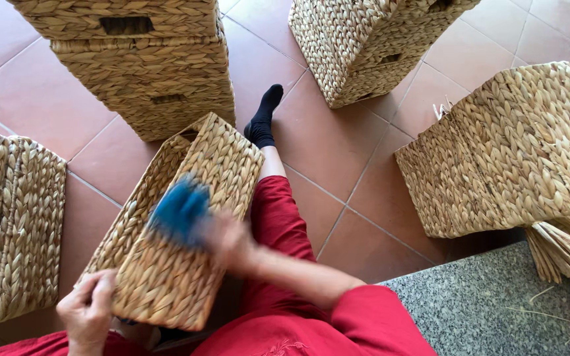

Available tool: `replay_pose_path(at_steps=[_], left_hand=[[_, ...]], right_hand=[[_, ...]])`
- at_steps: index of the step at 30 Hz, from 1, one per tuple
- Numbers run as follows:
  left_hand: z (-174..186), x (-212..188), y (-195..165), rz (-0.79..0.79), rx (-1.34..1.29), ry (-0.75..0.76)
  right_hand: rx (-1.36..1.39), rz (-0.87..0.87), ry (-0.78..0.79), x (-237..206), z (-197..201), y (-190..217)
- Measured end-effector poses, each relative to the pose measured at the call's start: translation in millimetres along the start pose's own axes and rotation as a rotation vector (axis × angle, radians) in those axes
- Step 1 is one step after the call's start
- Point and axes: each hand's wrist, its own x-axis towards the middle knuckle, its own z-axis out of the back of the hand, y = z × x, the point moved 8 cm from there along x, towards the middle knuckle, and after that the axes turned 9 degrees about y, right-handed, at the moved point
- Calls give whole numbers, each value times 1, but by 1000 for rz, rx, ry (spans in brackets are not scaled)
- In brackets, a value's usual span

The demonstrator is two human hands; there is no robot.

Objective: The person sits on the floor and wipes woven water-hyacinth storage baskets one at a time with a blue cloth, turning each basket to wipe its sides, lid and handle cutouts, then sets it aside and picks up the next basket.

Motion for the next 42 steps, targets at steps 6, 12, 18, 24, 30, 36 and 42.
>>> replay_pose_path(at_steps=[6,12,18,24,30,36,42], left_hand=[[18,-45,60,184,208,-105],[33,-27,37,117,294,-111],[20,-1,27,405,167,-63],[12,11,31,344,-94,-69],[22,6,49,340,21,-162],[19,21,74,354,312,-94],[26,14,93,432,239,-92]], right_hand=[[-37,337,74,-33,-20,23],[-216,-251,-229,4,-8,-148],[-192,-394,-169,28,-9,-138],[-7,154,131,-2,-53,40],[-452,140,99,21,-41,-56],[-465,-360,-67,50,-31,-183],[-95,186,194,8,-61,31]])
